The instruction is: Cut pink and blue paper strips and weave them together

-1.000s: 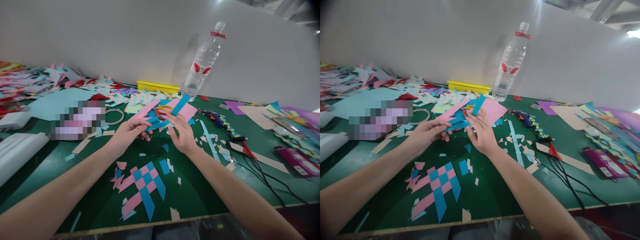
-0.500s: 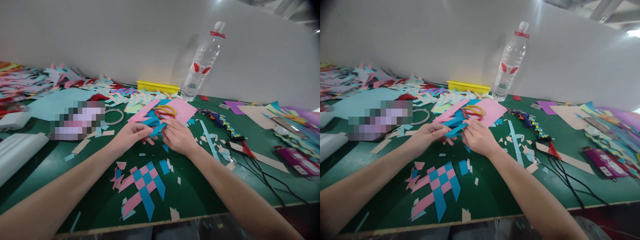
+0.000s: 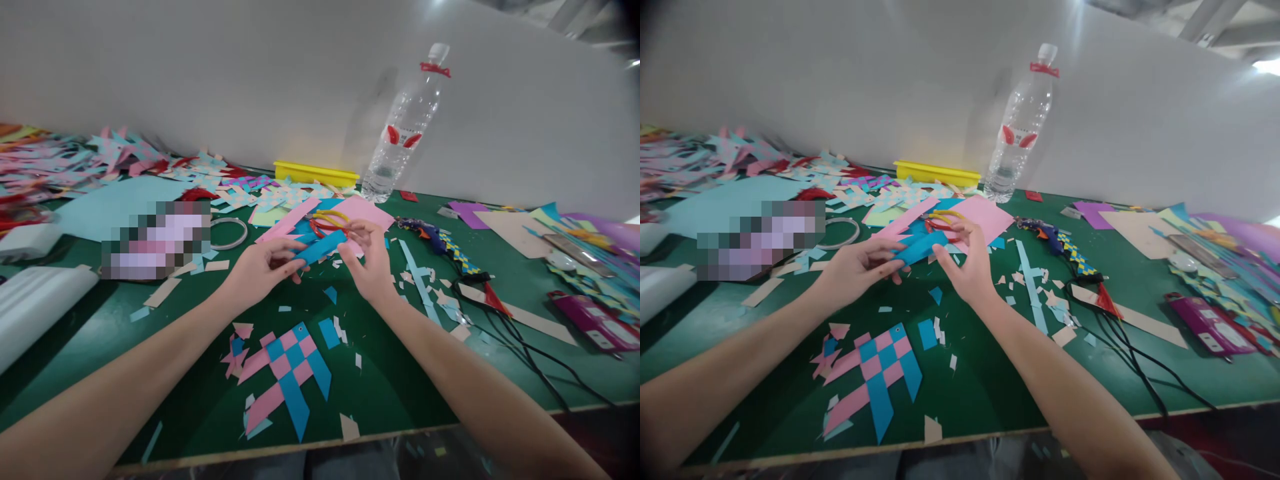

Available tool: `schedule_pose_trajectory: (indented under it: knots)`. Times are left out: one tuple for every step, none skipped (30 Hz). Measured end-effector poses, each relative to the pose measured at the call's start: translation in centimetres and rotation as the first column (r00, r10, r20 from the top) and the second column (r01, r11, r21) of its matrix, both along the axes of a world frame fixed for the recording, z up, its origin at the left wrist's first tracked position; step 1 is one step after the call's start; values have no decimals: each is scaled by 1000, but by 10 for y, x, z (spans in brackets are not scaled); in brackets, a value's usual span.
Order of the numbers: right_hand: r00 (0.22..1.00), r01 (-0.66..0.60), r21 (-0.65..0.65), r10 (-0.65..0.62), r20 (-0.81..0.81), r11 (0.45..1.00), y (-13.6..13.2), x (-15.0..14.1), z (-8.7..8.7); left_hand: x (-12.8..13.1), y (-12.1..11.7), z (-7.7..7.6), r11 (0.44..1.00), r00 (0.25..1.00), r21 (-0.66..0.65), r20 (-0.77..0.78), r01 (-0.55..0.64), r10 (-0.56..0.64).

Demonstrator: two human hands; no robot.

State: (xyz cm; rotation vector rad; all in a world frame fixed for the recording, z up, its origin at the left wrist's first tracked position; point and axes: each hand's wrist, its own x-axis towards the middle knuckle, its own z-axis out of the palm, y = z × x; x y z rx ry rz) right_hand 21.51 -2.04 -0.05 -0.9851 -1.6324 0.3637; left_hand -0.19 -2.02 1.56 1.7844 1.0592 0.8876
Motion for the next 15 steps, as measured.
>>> schedule_pose_trajectory:
  knots:
    - [997,-62,-98,56,-58,993,3,0,-1,0,-1,0,999,1000,38,-16,7,-7]
    - [988,-127,-191,107,-112,973,6,0,-1,1,-1,-1,997,999,71,-35,17,-14]
    - [975,-193,-275,152,-164,942,7,0,-2,1,-2,-1,995,998,96,-55,24,-19]
    - [959,-254,-342,188,-214,905,8,0,-2,1,-2,-1,993,997,116,-75,29,-21]
    - [944,-300,-390,211,-255,870,8,-1,-2,1,-2,-2,991,995,131,-94,34,-22]
    - [932,-330,-421,222,-286,845,8,-1,-2,1,-1,-2,989,994,141,-111,38,-23]
    - [925,-345,-435,223,-307,832,8,-1,-2,0,-1,-2,989,992,146,-124,40,-22]
    - [923,-344,-435,214,-319,832,7,-1,-2,0,-1,-2,988,991,147,-132,39,-20]
    - [925,-331,-431,200,-323,839,7,-1,-2,0,0,-3,989,991,146,-134,34,-14]
    - [930,-314,-430,182,-320,847,6,-1,-1,0,0,-3,989,991,144,-134,26,-7]
    - [934,-298,-428,167,-316,853,6,0,-1,-1,1,-3,990,991,141,-133,15,4]
    - [937,-287,-429,158,-311,857,6,0,0,-1,1,-3,990,991,141,-133,1,18]
    - [940,-279,-431,153,-305,858,6,1,0,-1,1,-3,990,991,141,-132,-15,34]
    - [943,-272,-433,149,-298,859,5,1,0,-2,2,-3,990,990,139,-130,-30,48]
    - [945,-266,-432,145,-293,862,5,1,0,-2,2,-3,990,990,133,-125,-43,60]
